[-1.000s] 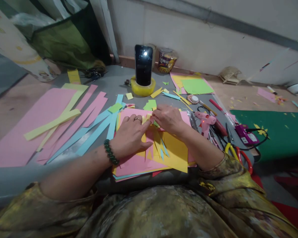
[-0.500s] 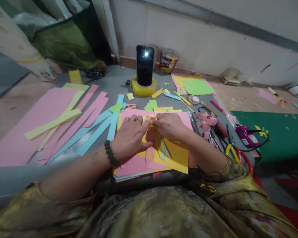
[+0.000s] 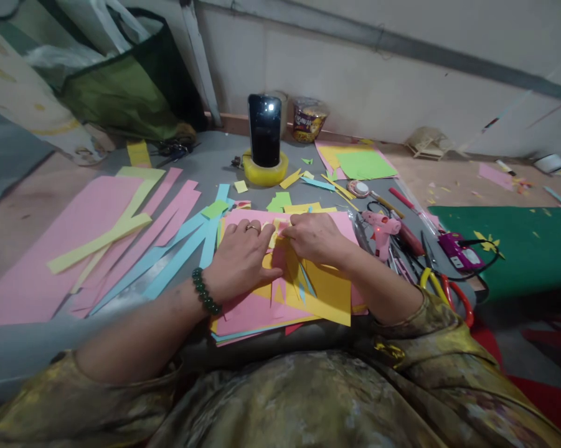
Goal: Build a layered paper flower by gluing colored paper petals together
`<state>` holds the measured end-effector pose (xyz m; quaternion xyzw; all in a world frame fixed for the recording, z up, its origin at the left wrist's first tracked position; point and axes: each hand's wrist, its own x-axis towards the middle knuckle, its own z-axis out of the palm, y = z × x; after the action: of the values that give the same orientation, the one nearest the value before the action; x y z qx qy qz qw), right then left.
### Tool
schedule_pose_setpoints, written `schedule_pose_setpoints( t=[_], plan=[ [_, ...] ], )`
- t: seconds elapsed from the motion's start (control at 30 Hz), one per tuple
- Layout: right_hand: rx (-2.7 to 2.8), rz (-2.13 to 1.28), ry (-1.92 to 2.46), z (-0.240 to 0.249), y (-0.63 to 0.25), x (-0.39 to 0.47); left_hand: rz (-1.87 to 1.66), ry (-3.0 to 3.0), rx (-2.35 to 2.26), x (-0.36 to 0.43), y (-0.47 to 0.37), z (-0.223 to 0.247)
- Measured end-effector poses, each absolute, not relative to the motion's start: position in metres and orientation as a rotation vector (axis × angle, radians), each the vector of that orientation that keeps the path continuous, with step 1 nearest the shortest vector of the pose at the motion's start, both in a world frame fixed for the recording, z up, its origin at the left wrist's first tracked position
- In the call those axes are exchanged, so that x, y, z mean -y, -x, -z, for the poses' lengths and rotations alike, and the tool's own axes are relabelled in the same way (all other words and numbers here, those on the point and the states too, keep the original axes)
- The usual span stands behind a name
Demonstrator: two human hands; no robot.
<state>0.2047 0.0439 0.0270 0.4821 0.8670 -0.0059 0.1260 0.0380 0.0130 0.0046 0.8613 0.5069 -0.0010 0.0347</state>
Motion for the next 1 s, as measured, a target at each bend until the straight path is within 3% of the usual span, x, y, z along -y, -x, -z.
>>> schedule_pose_setpoints(
  t=[0.83,1.0],
  plan=[
    [-2.51,0.071,-1.422,-0.033,-0.201,-0.036,-0.125,-2.645,-1.55,-0.012,-0.036,-0.005],
    [-2.536,0.034,-1.781,-0.064,-0.221,-0.042,-0.15,-2.638,-1.506,-0.012,-0.035,-0.005]
  ],
)
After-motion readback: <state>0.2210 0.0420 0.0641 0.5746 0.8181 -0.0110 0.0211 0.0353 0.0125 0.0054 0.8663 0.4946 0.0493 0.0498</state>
